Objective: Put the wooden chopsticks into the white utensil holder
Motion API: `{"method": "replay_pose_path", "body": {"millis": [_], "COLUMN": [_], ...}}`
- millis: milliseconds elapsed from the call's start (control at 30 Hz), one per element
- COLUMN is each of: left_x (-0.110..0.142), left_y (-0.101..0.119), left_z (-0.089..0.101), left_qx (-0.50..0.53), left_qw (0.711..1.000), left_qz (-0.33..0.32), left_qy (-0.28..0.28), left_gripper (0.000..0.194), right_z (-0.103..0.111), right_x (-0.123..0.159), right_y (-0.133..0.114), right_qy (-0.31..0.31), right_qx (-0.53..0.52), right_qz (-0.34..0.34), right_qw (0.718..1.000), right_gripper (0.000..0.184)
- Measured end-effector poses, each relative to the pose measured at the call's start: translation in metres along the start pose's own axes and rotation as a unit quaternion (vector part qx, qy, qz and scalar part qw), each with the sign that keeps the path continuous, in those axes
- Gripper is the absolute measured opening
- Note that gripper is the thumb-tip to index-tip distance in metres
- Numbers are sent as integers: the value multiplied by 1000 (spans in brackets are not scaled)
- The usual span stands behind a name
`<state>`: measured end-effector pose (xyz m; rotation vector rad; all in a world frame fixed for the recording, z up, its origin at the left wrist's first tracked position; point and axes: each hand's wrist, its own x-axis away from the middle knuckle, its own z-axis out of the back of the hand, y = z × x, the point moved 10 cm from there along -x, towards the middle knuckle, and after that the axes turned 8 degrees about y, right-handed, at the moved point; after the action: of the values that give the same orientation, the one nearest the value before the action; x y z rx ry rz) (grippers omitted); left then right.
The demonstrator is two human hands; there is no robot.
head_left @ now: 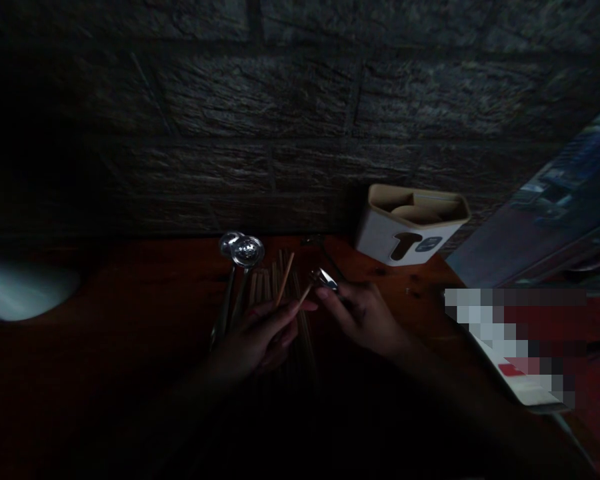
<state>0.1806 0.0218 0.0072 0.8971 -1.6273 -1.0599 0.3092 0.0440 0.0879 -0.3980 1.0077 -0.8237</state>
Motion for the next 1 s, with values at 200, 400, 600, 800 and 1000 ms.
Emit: {"method": "replay_pose_path", "body": {"millis": [200,400,600,800,1000], "left_x": [7,-2,3,2,2], "left_y": [5,2,2,1,0], "left_z": [-4,5,-3,1,-1], "left_qx": [-26,-23,-33,-26,-19], "left_qw": [1000,999,999,1000,1000], "left_qz": [6,5,10,10,10], "left_qy": [1,22,1,11,6], "left_gripper": [52,55,56,54,53], "right_z": [25,8,16,16,22], "right_x": [-9,-2,-4,-3,-7], "right_y": [47,3,27,11,26], "right_qy": [59,10,49,36,45], "right_qx": [136,12,63,21,92], "right_qz": [-91,-15,-66,-29,-47], "right_qw": [985,1000,995,999,994], "right_gripper": [42,36,41,40,40]}}
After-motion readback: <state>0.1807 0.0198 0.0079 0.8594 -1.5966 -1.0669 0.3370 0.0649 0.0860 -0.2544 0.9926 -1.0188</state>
